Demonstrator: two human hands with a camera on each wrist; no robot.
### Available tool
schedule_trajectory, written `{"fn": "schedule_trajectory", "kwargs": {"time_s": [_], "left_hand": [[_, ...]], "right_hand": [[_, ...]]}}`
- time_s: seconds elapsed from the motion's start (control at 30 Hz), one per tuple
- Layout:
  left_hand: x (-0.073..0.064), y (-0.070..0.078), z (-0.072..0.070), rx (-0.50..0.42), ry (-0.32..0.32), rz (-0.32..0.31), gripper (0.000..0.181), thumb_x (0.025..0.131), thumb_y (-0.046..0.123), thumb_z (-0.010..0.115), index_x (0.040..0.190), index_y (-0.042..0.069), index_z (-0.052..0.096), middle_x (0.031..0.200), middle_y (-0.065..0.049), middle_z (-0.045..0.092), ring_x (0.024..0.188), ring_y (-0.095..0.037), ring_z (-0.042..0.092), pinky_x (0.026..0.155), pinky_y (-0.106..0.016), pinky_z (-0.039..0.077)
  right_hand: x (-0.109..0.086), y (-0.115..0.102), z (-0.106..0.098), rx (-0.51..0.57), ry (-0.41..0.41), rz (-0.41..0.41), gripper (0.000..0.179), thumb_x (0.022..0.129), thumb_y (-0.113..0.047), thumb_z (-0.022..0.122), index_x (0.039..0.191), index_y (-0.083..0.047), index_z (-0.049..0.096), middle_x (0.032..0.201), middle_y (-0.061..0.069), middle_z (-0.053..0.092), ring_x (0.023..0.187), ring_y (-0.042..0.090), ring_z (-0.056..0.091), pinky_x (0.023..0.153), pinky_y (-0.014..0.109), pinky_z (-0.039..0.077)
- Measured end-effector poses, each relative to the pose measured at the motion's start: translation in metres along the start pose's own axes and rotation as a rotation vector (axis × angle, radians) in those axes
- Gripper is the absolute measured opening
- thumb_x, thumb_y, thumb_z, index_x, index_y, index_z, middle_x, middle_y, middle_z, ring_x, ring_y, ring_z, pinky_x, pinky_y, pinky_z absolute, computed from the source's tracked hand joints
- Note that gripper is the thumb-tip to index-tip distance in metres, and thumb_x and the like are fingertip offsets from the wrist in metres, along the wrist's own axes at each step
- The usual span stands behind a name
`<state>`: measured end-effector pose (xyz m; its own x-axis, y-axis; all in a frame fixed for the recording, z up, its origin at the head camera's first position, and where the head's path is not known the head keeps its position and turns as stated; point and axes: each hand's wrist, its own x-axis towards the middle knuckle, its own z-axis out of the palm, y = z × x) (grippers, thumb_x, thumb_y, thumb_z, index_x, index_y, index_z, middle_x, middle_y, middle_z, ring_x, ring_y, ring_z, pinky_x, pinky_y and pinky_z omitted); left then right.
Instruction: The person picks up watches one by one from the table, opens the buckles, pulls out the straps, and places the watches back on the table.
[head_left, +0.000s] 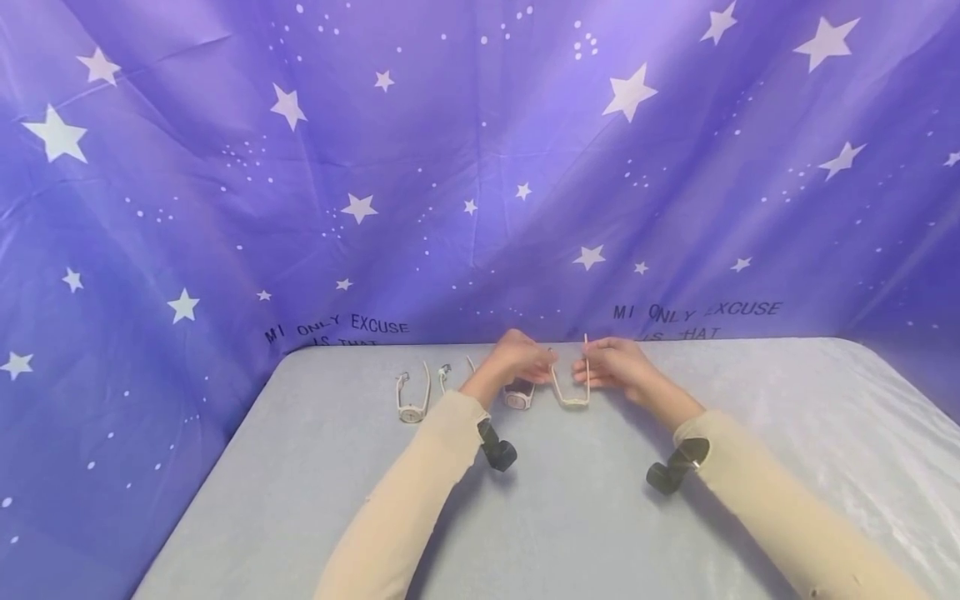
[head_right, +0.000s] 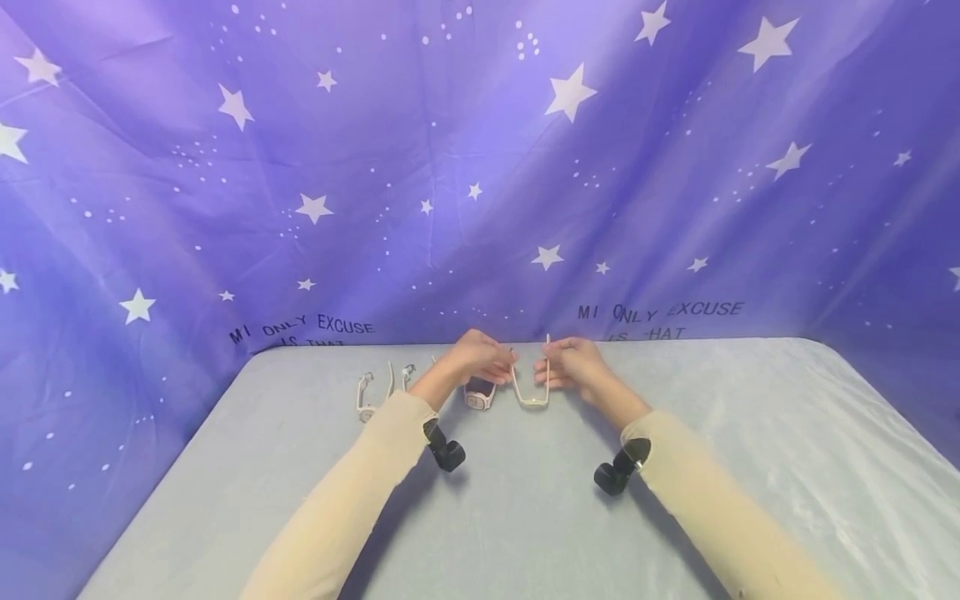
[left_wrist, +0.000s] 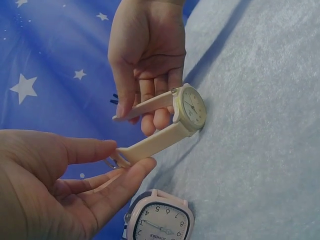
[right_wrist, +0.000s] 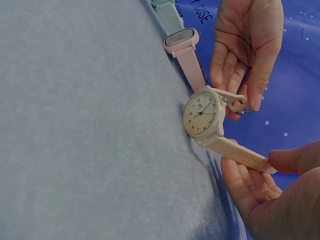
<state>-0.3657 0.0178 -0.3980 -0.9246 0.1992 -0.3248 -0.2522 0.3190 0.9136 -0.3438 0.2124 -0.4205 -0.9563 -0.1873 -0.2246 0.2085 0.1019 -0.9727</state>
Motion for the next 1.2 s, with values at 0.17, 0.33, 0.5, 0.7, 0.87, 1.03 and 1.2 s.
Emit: {"fn": "schedule_trajectory", "kwargs": {"time_s": [0.17, 0.33, 0.5, 0.7, 0.87, 1.03, 1.2], "left_hand": [[0.002, 0.001, 0.002, 0.050, 0.052, -0.008, 0.024, 0.089, 0.004, 0.074, 0.106, -0.011, 0.069, 0.095, -0.023, 0.075, 0.060, -0.016, 0.067, 0.070, -0.028, 0.064], [0.002, 0.003, 0.004, 0.075, 0.088, -0.007, 0.025, 0.088, 0.004, 0.075, 0.107, -0.012, 0.067, 0.094, -0.023, 0.075, 0.061, -0.018, 0.068, 0.071, -0.030, 0.064], [0.006, 0.003, 0.005, 0.112, 0.114, 0.012, 0.026, 0.087, 0.003, 0.075, 0.105, -0.012, 0.066, 0.091, -0.023, 0.074, 0.066, -0.025, 0.074, 0.066, -0.029, 0.064], [0.011, 0.007, 0.008, 0.177, 0.130, -0.024, 0.027, 0.086, 0.003, 0.075, 0.108, -0.011, 0.065, 0.088, -0.023, 0.076, 0.080, -0.031, 0.078, 0.066, -0.029, 0.064], [0.009, 0.010, 0.007, 0.200, 0.140, -0.049, 0.031, 0.085, 0.000, 0.074, 0.112, -0.011, 0.064, 0.087, -0.023, 0.076, 0.080, -0.031, 0.078, 0.068, -0.031, 0.064], [0.012, 0.010, 0.007, 0.225, 0.149, -0.064, 0.031, 0.084, -0.002, 0.073, 0.112, -0.011, 0.064, 0.082, -0.021, 0.076, 0.078, -0.030, 0.078, 0.066, -0.030, 0.064], [0.017, 0.010, 0.007, 0.253, 0.163, -0.070, 0.024, 0.084, 0.000, 0.074, 0.105, -0.010, 0.067, 0.077, -0.018, 0.076, 0.074, -0.028, 0.078, 0.065, -0.030, 0.063]], "right_hand": [[0.005, 0.002, 0.002, -0.019, 0.011, -0.020, 0.045, 0.105, -0.006, 0.047, 0.139, 0.020, 0.035, 0.090, 0.004, 0.076, 0.077, 0.010, 0.075, 0.077, 0.028, 0.064], [0.012, 0.006, 0.005, -0.046, 0.054, -0.028, 0.045, 0.105, -0.008, 0.049, 0.138, 0.021, 0.037, 0.086, 0.001, 0.076, 0.074, 0.007, 0.073, 0.072, 0.025, 0.063], [0.015, 0.007, 0.008, -0.053, 0.092, -0.031, 0.045, 0.104, -0.007, 0.050, 0.137, 0.023, 0.039, 0.085, 0.000, 0.074, 0.072, 0.005, 0.071, 0.072, 0.025, 0.063], [0.017, 0.008, 0.006, -0.040, 0.118, -0.009, 0.046, 0.103, -0.006, 0.053, 0.137, 0.023, 0.041, 0.084, 0.001, 0.071, 0.069, 0.005, 0.069, 0.070, 0.023, 0.062], [0.019, 0.006, 0.008, -0.119, 0.174, 0.004, 0.043, 0.102, -0.007, 0.056, 0.133, 0.022, 0.047, 0.089, 0.007, 0.071, 0.068, 0.006, 0.066, 0.067, 0.021, 0.061], [0.020, 0.005, 0.008, -0.188, 0.206, 0.027, 0.041, 0.100, -0.007, 0.058, 0.130, 0.020, 0.051, 0.097, 0.014, 0.072, 0.068, 0.008, 0.063, 0.066, 0.021, 0.060], [0.024, 0.006, 0.007, -0.218, 0.208, 0.044, 0.042, 0.099, -0.008, 0.059, 0.130, 0.020, 0.052, 0.097, 0.013, 0.071, 0.070, 0.009, 0.063, 0.068, 0.021, 0.060]]}}
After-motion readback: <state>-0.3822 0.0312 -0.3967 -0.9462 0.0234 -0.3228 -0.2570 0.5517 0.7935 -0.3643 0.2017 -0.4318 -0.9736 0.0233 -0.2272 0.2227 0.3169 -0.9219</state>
